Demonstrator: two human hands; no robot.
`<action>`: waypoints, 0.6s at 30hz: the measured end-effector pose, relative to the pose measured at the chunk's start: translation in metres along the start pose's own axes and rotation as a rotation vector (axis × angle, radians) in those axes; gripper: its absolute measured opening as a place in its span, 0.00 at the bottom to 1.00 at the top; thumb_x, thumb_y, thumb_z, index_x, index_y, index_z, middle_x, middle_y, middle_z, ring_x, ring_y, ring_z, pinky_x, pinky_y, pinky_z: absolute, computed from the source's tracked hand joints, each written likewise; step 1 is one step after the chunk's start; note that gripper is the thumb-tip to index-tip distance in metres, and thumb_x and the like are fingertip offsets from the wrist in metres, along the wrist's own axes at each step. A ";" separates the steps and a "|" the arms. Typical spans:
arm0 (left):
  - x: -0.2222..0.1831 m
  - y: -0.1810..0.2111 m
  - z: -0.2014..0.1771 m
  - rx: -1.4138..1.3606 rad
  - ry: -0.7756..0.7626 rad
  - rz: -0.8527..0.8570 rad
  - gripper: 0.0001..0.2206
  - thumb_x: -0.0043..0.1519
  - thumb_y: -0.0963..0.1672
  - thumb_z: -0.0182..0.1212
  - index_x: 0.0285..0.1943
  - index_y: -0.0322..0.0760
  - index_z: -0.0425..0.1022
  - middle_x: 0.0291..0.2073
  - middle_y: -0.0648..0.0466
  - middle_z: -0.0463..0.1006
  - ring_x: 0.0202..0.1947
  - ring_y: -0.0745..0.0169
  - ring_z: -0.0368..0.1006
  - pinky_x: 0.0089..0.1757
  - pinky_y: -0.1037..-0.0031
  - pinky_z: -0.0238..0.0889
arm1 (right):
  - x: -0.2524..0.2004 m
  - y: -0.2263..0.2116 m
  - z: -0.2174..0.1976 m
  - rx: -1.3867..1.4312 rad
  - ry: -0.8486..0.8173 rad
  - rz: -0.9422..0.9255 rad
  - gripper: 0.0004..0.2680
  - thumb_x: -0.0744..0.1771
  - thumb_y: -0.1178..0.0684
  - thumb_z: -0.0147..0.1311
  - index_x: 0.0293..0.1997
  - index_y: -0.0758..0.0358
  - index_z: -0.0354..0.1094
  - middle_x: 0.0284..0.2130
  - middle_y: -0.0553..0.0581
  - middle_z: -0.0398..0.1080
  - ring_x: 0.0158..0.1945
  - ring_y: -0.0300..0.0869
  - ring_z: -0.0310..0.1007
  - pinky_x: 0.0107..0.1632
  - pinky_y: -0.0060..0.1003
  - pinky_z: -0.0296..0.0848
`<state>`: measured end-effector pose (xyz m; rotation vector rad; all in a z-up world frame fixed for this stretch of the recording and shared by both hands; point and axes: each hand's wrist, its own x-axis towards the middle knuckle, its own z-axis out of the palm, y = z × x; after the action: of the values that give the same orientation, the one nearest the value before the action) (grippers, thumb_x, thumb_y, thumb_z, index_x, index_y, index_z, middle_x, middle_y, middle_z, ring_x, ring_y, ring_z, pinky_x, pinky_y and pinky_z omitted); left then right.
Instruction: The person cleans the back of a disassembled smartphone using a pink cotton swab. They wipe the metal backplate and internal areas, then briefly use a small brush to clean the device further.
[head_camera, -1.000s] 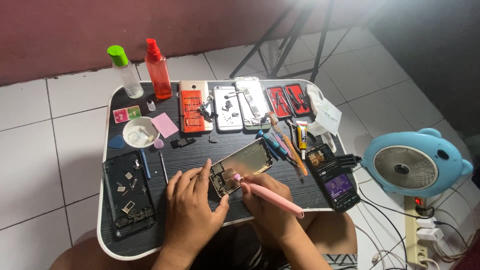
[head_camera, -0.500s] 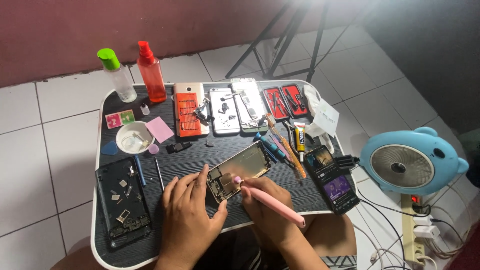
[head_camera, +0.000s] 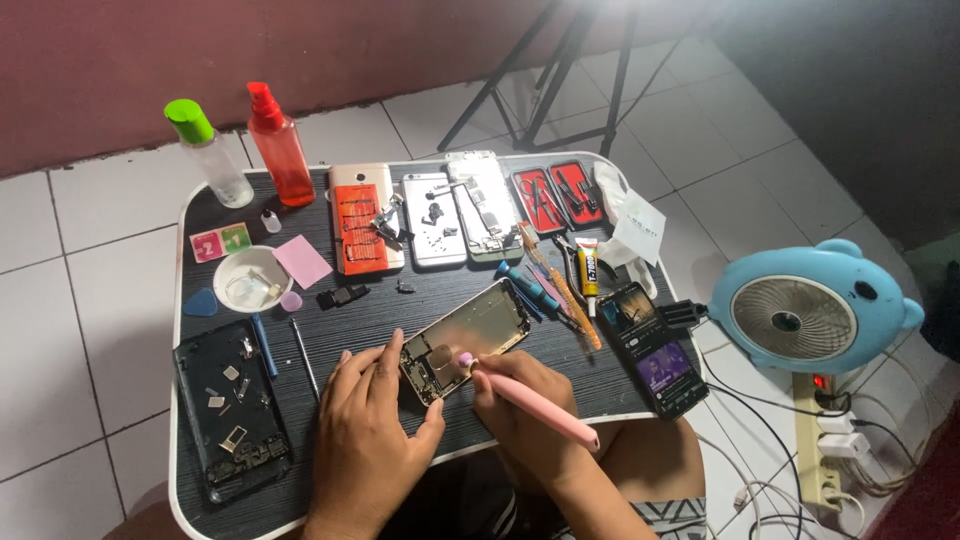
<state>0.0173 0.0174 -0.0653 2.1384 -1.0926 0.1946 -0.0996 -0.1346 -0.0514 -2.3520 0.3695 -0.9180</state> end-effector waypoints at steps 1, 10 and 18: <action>-0.001 0.000 0.000 0.001 -0.005 -0.001 0.37 0.51 0.50 0.69 0.70 0.30 0.65 0.48 0.49 0.80 0.57 0.50 0.70 0.64 0.52 0.57 | 0.000 0.000 -0.001 0.001 -0.001 0.005 0.07 0.68 0.48 0.54 0.39 0.61 0.71 0.32 0.54 0.78 0.29 0.40 0.81 0.31 0.29 0.78; -0.002 0.001 -0.001 -0.001 -0.007 0.005 0.36 0.52 0.49 0.69 0.70 0.28 0.65 0.50 0.46 0.80 0.58 0.49 0.69 0.64 0.50 0.56 | 0.000 -0.002 -0.002 -0.050 -0.016 -0.014 0.08 0.68 0.48 0.53 0.39 0.61 0.72 0.31 0.54 0.78 0.29 0.41 0.81 0.31 0.31 0.78; -0.001 0.001 -0.001 -0.003 -0.003 0.000 0.36 0.53 0.49 0.67 0.71 0.30 0.65 0.48 0.47 0.80 0.57 0.48 0.69 0.65 0.52 0.55 | 0.003 -0.005 -0.001 0.095 -0.003 -0.062 0.07 0.68 0.51 0.55 0.39 0.64 0.72 0.31 0.55 0.79 0.30 0.38 0.81 0.36 0.28 0.80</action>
<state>0.0160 0.0186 -0.0641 2.1366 -1.0944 0.1897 -0.0980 -0.1326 -0.0460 -2.2886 0.2475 -0.9395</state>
